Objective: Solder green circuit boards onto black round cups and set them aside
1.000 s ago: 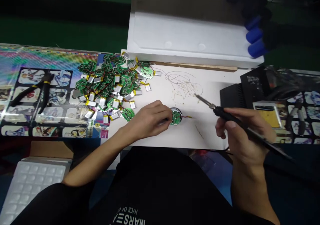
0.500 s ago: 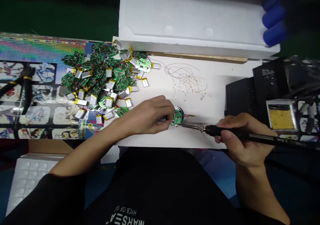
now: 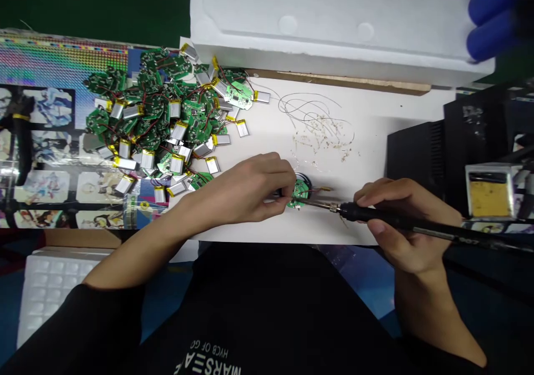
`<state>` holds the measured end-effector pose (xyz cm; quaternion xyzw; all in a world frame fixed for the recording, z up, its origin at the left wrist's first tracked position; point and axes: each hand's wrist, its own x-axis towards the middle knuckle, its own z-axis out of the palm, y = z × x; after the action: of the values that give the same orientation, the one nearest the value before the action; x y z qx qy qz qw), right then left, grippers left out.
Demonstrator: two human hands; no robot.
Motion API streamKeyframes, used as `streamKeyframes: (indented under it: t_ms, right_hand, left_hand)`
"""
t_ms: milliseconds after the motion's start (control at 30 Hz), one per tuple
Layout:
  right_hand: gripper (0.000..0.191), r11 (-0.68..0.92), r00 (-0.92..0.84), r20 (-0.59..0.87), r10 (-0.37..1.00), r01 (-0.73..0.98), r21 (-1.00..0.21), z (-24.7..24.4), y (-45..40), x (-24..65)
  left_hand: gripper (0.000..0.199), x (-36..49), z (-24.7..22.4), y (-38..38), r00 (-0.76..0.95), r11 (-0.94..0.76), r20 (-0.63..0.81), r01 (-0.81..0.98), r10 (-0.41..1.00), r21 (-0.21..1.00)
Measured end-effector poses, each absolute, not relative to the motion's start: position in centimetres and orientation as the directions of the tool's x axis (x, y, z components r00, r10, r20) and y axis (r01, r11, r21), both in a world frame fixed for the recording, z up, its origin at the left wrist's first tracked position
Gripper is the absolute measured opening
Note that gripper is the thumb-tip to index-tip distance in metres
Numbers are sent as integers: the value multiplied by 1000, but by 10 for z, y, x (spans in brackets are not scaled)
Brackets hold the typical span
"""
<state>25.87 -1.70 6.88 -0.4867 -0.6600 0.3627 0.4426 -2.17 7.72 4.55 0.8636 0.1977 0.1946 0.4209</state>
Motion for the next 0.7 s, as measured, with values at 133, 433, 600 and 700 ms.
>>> streamKeyframes:
  t_ms: [133, 433, 600, 700]
  right_hand:
    - [15, 250, -121, 222, 968, 344, -905, 68, -16, 257]
    - [13, 236, -112, 209, 972, 371, -898, 64, -16, 257]
    - [13, 236, -113, 209, 971, 369, -899, 65, -15, 257]
    - [13, 242, -122, 211, 970, 371, -897, 64, -16, 258]
  left_hand:
    - [13, -22, 46, 77, 844, -572, 167, 187, 509, 798]
    - [12, -23, 47, 76, 842, -565, 157, 198, 517, 801]
    - [12, -22, 48, 77, 844, -564, 153, 199, 514, 801]
    - [12, -23, 48, 77, 845, -569, 160, 192, 510, 800]
